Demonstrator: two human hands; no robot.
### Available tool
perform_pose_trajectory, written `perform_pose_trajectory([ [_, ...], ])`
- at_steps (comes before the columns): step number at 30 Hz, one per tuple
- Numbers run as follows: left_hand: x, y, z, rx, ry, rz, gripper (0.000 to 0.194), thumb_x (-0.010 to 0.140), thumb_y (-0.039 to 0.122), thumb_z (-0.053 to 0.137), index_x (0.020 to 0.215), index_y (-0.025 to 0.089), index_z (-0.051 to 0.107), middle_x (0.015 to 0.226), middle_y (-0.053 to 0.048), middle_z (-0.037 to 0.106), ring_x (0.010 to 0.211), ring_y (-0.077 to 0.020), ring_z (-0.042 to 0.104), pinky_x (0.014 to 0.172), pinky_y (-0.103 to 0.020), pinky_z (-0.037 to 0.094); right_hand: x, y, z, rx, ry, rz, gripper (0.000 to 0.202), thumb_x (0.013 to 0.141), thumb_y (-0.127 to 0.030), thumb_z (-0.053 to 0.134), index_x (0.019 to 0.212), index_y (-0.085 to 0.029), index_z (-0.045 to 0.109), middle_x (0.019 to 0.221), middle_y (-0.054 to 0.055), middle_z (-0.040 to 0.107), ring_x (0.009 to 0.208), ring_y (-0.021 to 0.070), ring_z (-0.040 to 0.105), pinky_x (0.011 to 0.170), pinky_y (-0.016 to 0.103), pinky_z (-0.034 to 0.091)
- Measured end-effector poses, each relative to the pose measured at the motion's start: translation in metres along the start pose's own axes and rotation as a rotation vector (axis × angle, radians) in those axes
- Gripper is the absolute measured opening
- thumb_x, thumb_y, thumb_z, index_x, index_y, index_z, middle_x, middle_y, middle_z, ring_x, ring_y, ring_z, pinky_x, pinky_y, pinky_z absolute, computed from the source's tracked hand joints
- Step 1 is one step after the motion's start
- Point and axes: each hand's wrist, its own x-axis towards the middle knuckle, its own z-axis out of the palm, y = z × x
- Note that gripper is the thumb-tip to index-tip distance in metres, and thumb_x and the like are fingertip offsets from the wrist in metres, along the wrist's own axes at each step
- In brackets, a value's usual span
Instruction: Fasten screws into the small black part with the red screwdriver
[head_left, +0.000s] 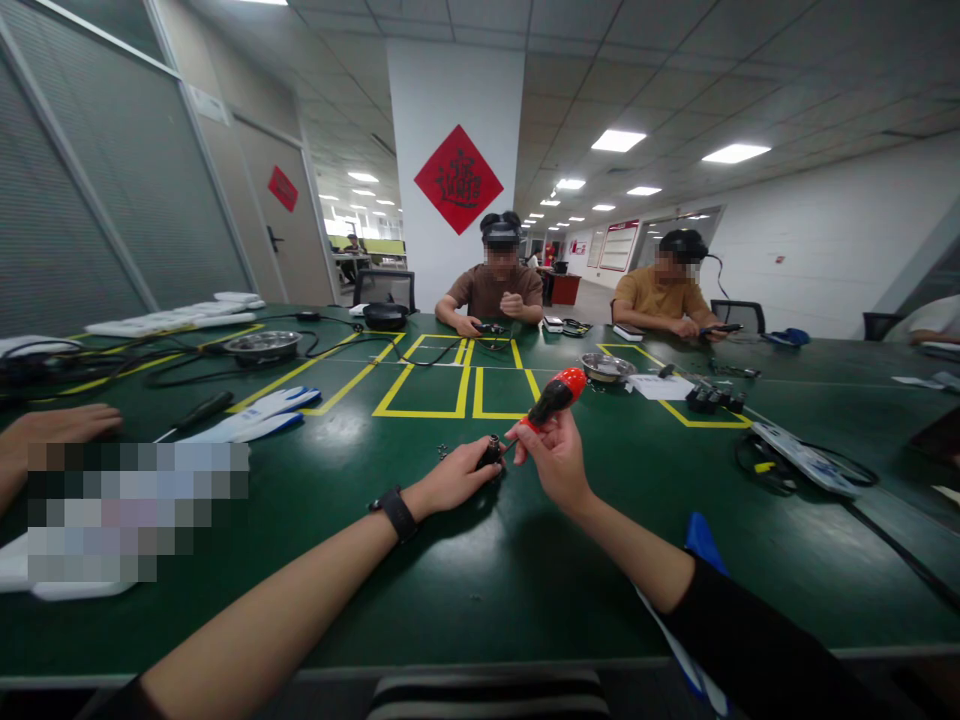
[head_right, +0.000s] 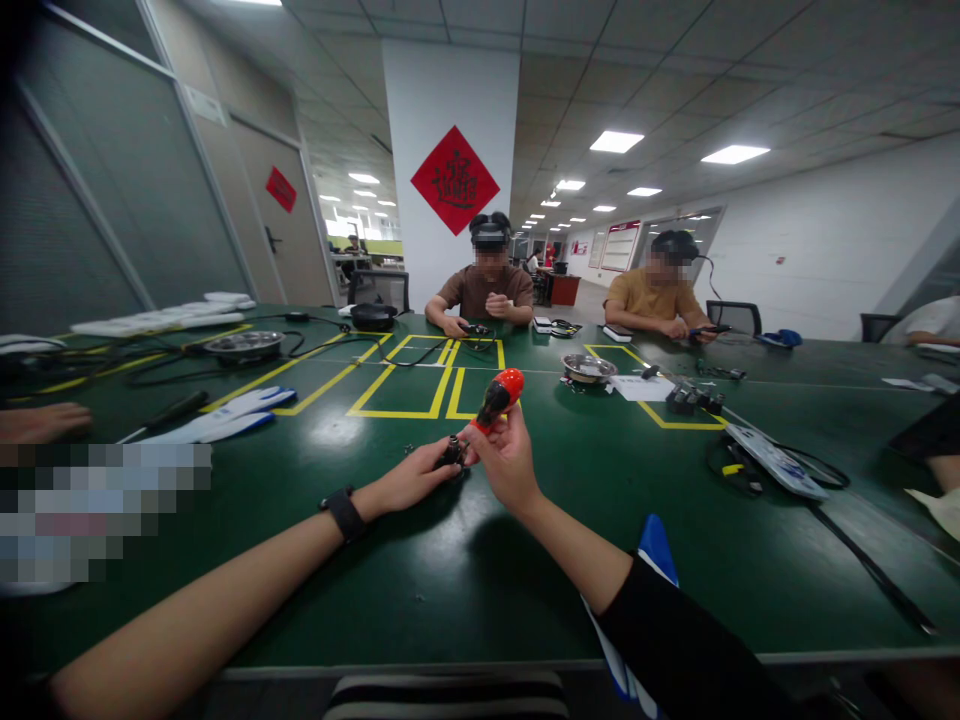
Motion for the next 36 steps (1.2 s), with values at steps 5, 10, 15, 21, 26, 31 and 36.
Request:
perform_pose_trajectory([
  [5, -0.0010, 0.0003, -0.0006, -0.004, 0.003, 0.016, 0.018, 0.084, 0.026, 0.045, 0.098, 0.017, 0.053, 0.092, -0.003, 0.061, 0.083, -0.0169, 0.054, 0.078, -0.028, 0.041, 0.0024, 0.0024, -0.0010, 0.036, 0.026, -0.002, 0.038, 0.071, -0.025, 0.067, 0.094, -0.024, 0.036, 0.067, -0.008, 0.057, 0.040, 0.0059, 0.051, 0.040, 0.018, 0.044],
  [10, -0.0019, 0.0011, -0.0017, -0.022, -0.007, 0.024, 0.019, 0.084, 0.026, 0.044, 0.100, 0.018, 0.053, 0.094, -0.002, 0.061, 0.084, -0.0166, 0.055, 0.078, -0.028, 0.041, 0.0035, 0.0000, -0.0026, 0.058, 0.004, 0.003, 0.032, 0.077, -0.027, 0.060, 0.101, -0.023, 0.039, 0.071, -0.005, 0.060, 0.045, 0.0073, 0.055, 0.046, 0.021, 0.047],
  [15, -0.0011, -0.0008, -0.0003, 0.025, 0.006, 0.021, 0.018, 0.085, 0.028, 0.045, 0.096, 0.017, 0.054, 0.092, -0.003, 0.061, 0.082, -0.0170, 0.054, 0.077, -0.028, 0.041, 0.0012, -0.0025, -0.0021, 0.048, -0.053, -0.005, 0.026, 0.084, -0.028, 0.050, 0.108, -0.019, 0.046, 0.078, 0.000, 0.061, 0.051, 0.0079, 0.057, 0.052, 0.023, 0.048],
  [21, -0.0009, -0.0005, 0.0000, 0.043, 0.002, 0.010, 0.021, 0.085, 0.029, 0.046, 0.100, 0.016, 0.053, 0.096, -0.005, 0.061, 0.086, -0.0181, 0.054, 0.080, -0.029, 0.041, 0.0031, 0.0023, -0.0016, 0.035, -0.013, 0.006, 0.027, 0.077, -0.026, 0.061, 0.092, -0.021, 0.039, 0.070, -0.003, 0.065, 0.042, 0.0082, 0.056, 0.043, 0.020, 0.045],
  [26, -0.0007, -0.0008, -0.0003, 0.022, 0.004, 0.014, 0.020, 0.084, 0.028, 0.045, 0.100, 0.017, 0.053, 0.094, -0.004, 0.060, 0.084, -0.0176, 0.054, 0.078, -0.029, 0.041, 0.0046, 0.0028, -0.0033, 0.051, -0.013, 0.020, 0.032, 0.074, -0.023, 0.064, 0.093, -0.022, 0.038, 0.067, -0.005, 0.062, 0.042, 0.0082, 0.056, 0.043, 0.020, 0.046],
  [31, -0.0006, -0.0014, 0.0001, 0.010, 0.004, 0.012, 0.021, 0.084, 0.026, 0.045, 0.101, 0.018, 0.053, 0.096, -0.003, 0.060, 0.085, -0.0177, 0.054, 0.080, -0.029, 0.040, 0.0041, 0.0024, -0.0065, 0.095, -0.070, -0.002, 0.028, 0.079, -0.023, 0.056, 0.103, -0.021, 0.041, 0.073, -0.003, 0.063, 0.047, 0.0076, 0.055, 0.049, 0.022, 0.047],
  [36, -0.0011, -0.0017, 0.0009, 0.015, 0.009, 0.011, 0.020, 0.085, 0.028, 0.045, 0.100, 0.017, 0.053, 0.095, -0.004, 0.061, 0.085, -0.0177, 0.054, 0.079, -0.029, 0.041, 0.0036, -0.0005, -0.0050, 0.067, -0.080, 0.007, 0.028, 0.083, -0.026, 0.050, 0.110, -0.019, 0.045, 0.081, 0.002, 0.065, 0.049, 0.0084, 0.055, 0.050, 0.024, 0.047],
])
